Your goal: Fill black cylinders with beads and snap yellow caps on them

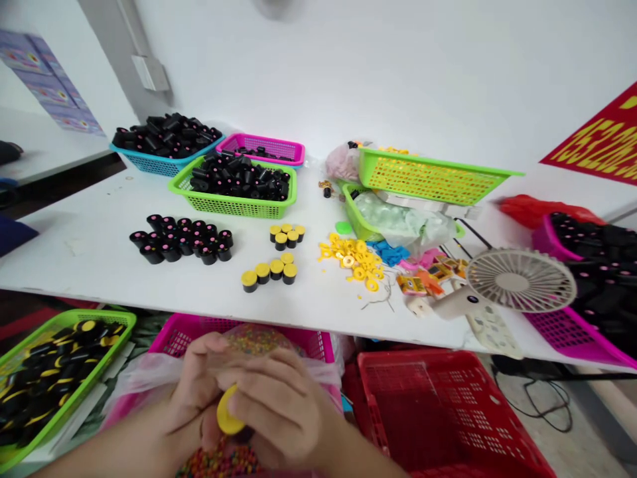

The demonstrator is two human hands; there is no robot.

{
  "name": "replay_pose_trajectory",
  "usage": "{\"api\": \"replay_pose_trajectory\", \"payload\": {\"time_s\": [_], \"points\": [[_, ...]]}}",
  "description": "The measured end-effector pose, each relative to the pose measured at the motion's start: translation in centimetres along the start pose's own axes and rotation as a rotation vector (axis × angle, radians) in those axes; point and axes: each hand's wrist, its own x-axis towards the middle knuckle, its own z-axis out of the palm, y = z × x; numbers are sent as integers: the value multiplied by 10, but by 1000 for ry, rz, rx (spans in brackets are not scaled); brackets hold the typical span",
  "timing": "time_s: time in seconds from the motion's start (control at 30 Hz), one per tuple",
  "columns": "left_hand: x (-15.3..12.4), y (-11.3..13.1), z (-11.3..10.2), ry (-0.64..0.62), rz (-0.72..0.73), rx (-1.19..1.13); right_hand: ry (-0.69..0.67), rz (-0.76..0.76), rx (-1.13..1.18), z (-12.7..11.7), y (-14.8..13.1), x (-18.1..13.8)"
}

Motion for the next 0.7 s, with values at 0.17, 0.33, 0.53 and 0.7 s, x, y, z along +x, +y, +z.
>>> {"api": "replay_pose_trajectory", "payload": {"time_s": [0.17,0.33,0.53,0.7], "points": [[12,-30,-24,303,-161,-11,-145,-86,-228,-42,63,42],[32,-71,-51,536,-229,201,-185,476,-715,-66,164,43],[54,-76,-60,551,-238,295,-240,569,-712,-70,228,32],[75,-70,-58,516,-260,431,-333,573,-676,-67,241,34]]}}
